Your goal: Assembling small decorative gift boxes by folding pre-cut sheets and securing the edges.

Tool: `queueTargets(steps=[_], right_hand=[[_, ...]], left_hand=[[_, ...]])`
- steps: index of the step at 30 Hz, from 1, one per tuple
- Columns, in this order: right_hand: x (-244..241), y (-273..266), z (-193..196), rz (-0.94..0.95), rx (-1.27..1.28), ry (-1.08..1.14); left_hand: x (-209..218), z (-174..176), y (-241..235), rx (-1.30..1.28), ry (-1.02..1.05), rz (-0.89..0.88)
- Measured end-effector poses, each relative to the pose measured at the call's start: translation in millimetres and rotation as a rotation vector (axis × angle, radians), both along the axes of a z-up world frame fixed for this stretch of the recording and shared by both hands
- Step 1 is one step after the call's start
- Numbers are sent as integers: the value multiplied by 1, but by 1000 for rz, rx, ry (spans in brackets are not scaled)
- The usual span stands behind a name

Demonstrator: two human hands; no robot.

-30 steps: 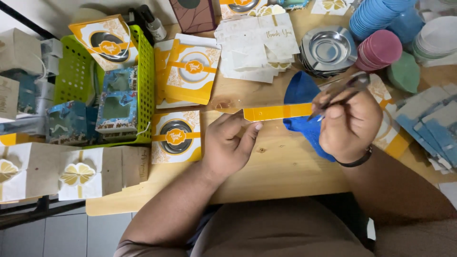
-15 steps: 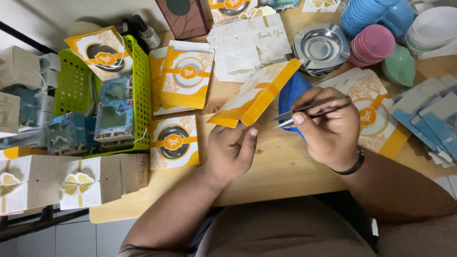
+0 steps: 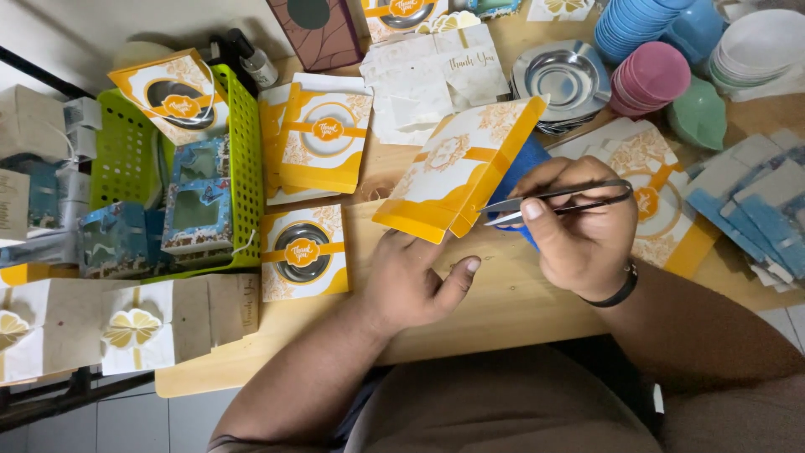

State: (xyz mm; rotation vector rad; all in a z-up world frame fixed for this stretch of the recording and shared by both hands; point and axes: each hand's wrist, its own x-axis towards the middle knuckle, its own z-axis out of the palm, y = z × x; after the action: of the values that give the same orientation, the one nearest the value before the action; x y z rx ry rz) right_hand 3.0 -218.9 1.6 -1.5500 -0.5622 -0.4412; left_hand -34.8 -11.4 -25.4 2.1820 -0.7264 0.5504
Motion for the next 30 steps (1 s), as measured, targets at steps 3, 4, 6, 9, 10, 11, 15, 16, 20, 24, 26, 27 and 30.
queueTargets(steps=[3, 4, 6, 9, 10, 11, 15, 16, 20, 24, 26, 27, 30], right_hand=[[-1, 1, 4, -23, -17, 1], [-1, 1, 5, -23, -18, 1], [-1, 1, 6, -64, -51, -34], [-1, 0, 5, -55, -49, -33], [-1, 0, 5, -55, -49, -32], [-1, 0, 5, -52, -58, -33], [-1, 1, 7, -33, -66, -33], [-1, 1, 7, -33, -67, -31], [0, -1, 8, -12, -134, -134], [11, -7, 0, 134, -40, -201], [14, -4, 0, 140, -35, -214], [15, -3, 1, 144, -29, -227], [16, 1, 1, 186, -29, -206]], left_hand=[[-2, -3, -1, 27, -31, 21], [-1, -3, -1, 27, -31, 21], [-1, -2, -1, 16, -22, 11], [-3, -6, -1, 29, -9, 28], [-3, -5, -1, 29, -8, 28], [-2, -3, -1, 27, -12, 23], [-1, 1, -1, 26, -26, 23], [-2, 0, 0, 25, -24, 24], [-1, 5, -1, 40, -51, 13], [5, 13, -6, -135, -130, -21], [6, 23, -8, -160, -126, -10], [7, 28, -9, -184, -121, -3], [7, 36, -9, -177, -147, 25]])
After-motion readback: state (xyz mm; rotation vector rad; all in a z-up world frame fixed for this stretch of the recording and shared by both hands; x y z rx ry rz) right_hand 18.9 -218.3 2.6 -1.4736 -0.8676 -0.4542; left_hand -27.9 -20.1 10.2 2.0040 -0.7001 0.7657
